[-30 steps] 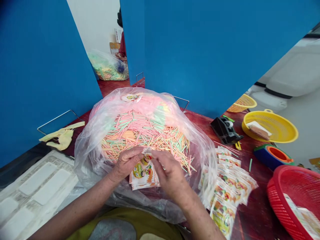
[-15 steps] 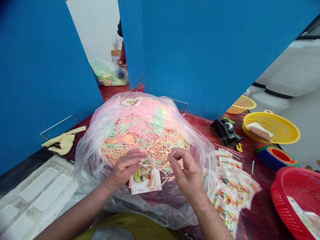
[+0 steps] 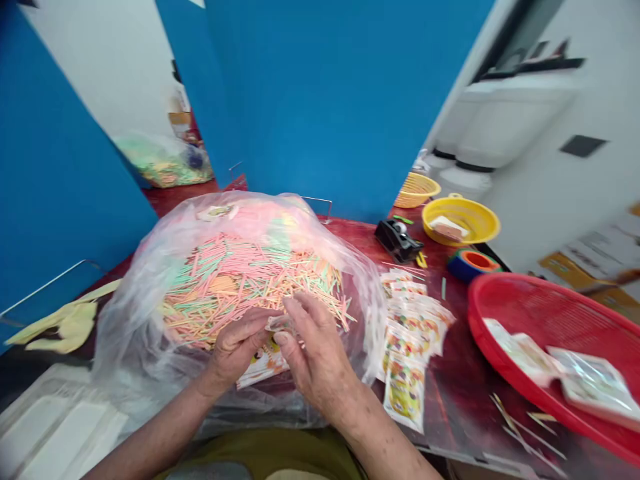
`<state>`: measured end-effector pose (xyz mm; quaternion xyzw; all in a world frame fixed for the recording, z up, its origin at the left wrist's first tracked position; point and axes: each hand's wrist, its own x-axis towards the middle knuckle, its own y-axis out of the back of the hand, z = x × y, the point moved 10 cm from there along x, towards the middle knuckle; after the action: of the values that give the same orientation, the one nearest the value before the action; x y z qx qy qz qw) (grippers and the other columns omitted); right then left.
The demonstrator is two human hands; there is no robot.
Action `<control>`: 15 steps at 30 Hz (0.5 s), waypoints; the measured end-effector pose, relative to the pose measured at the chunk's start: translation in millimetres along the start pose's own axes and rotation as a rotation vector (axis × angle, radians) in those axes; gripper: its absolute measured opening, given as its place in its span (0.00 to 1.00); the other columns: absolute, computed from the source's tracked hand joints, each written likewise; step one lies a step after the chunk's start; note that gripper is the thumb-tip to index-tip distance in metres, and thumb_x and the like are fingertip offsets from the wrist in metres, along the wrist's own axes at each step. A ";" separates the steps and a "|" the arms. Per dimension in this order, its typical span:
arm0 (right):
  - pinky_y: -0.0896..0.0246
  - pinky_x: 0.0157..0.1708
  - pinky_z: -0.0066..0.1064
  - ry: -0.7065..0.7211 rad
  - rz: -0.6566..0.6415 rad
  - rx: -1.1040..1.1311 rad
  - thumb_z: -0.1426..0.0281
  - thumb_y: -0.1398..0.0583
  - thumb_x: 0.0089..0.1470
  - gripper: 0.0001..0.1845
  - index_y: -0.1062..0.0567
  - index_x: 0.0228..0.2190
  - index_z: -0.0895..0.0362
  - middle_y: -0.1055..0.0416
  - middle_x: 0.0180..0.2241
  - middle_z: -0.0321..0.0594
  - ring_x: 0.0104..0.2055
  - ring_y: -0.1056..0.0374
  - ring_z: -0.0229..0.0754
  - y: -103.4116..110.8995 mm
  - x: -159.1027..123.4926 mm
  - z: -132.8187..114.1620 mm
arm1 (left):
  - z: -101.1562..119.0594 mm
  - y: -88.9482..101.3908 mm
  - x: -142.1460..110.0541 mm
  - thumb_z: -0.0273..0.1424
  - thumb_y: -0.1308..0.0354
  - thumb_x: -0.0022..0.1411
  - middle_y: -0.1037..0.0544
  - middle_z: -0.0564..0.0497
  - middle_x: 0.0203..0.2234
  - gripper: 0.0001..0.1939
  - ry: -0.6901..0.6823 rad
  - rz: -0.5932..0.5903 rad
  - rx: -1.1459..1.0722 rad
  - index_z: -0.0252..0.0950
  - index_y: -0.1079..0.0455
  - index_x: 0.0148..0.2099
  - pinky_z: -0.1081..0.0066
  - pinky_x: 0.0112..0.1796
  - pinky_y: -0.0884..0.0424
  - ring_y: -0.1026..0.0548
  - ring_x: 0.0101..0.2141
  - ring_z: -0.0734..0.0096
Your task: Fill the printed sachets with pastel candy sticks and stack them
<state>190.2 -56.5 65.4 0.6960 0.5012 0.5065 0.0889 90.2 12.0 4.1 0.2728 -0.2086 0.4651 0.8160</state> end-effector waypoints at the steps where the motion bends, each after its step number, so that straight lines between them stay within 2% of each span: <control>1: 0.38 0.43 0.41 -0.005 0.003 -0.043 0.75 0.49 0.55 0.24 0.41 0.54 0.54 0.33 0.46 0.48 0.48 0.37 0.45 3.0 -6.4 0.7 | -3.8 -6.7 -0.9 0.29 0.46 0.59 0.24 0.48 0.39 0.12 0.046 0.002 -0.014 0.40 0.29 0.45 0.64 0.41 0.31 0.27 0.39 0.67; 3: 0.37 0.40 0.40 -0.012 0.036 -0.140 0.78 0.51 0.54 0.28 0.46 0.56 0.54 0.29 0.39 0.45 0.41 0.33 0.44 17.4 -21.3 1.2 | -10.8 -28.6 -0.4 0.32 0.44 0.57 0.24 0.49 0.37 0.16 0.176 -0.042 -0.086 0.39 0.32 0.49 0.67 0.39 0.30 0.26 0.36 0.69; 4: 0.37 0.39 0.40 -0.021 0.062 -0.189 0.79 0.52 0.53 0.29 0.46 0.57 0.54 0.29 0.38 0.44 0.38 0.33 0.44 28.8 -30.1 2.0 | -11.0 -46.5 0.6 0.32 0.43 0.56 0.24 0.49 0.37 0.18 0.239 -0.112 -0.139 0.38 0.34 0.50 0.68 0.38 0.30 0.26 0.35 0.70; 6: 0.38 0.36 0.38 -0.060 0.100 -0.262 0.80 0.52 0.52 0.30 0.47 0.57 0.54 0.29 0.37 0.45 0.37 0.33 0.43 56.5 -51.3 7.0 | -0.6 -95.3 0.2 0.33 0.43 0.56 0.24 0.49 0.36 0.18 0.334 -0.356 -0.259 0.36 0.33 0.49 0.69 0.39 0.31 0.27 0.36 0.70; 8: 0.38 0.35 0.36 -0.108 0.137 -0.334 0.80 0.51 0.52 0.30 0.46 0.57 0.54 0.30 0.37 0.45 0.36 0.34 0.43 88.4 -78.1 16.6 | 20.7 -148.2 -8.3 0.33 0.44 0.56 0.24 0.48 0.35 0.14 0.380 -0.637 -0.385 0.34 0.31 0.45 0.70 0.39 0.32 0.27 0.37 0.68; 9: 0.39 0.35 0.36 -0.144 0.155 -0.381 0.79 0.51 0.52 0.29 0.45 0.56 0.53 0.30 0.37 0.44 0.36 0.35 0.43 103.7 -93.0 24.6 | 30.0 -172.0 -15.8 0.33 0.44 0.56 0.24 0.47 0.36 0.15 0.421 -0.750 -0.470 0.34 0.33 0.46 0.70 0.38 0.31 0.27 0.37 0.68; 11: 0.40 0.32 0.35 -0.219 0.173 -0.468 0.79 0.50 0.52 0.27 0.42 0.54 0.54 0.30 0.34 0.43 0.33 0.35 0.42 126.4 -122.0 44.9 | 34.6 -210.7 -34.6 0.31 0.44 0.54 0.25 0.46 0.37 0.22 0.552 -0.902 -0.516 0.34 0.39 0.51 0.69 0.36 0.31 0.26 0.36 0.67; 12: 0.40 0.30 0.34 -0.252 0.167 -0.501 0.79 0.50 0.52 0.26 0.41 0.53 0.54 0.30 0.32 0.42 0.32 0.36 0.42 131.5 -133.9 56.6 | 28.6 -223.4 -42.3 0.31 0.42 0.52 0.25 0.45 0.38 0.24 0.599 -0.931 -0.423 0.34 0.40 0.52 0.69 0.34 0.30 0.26 0.35 0.66; 15: 0.42 0.27 0.33 -0.293 0.109 -0.542 0.80 0.50 0.49 0.23 0.36 0.47 0.56 0.29 0.29 0.40 0.29 0.36 0.42 119.7 -150.8 90.2 | 1.7 -231.7 -40.3 0.32 0.37 0.44 0.30 0.39 0.45 0.34 0.585 -0.797 -0.018 0.34 0.43 0.54 0.61 0.41 0.33 0.30 0.43 0.56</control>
<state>336.9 -198.3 5.6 0.7383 0.2918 0.5201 0.3151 272.9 -112.1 -76.8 0.1823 0.1457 0.1722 0.9570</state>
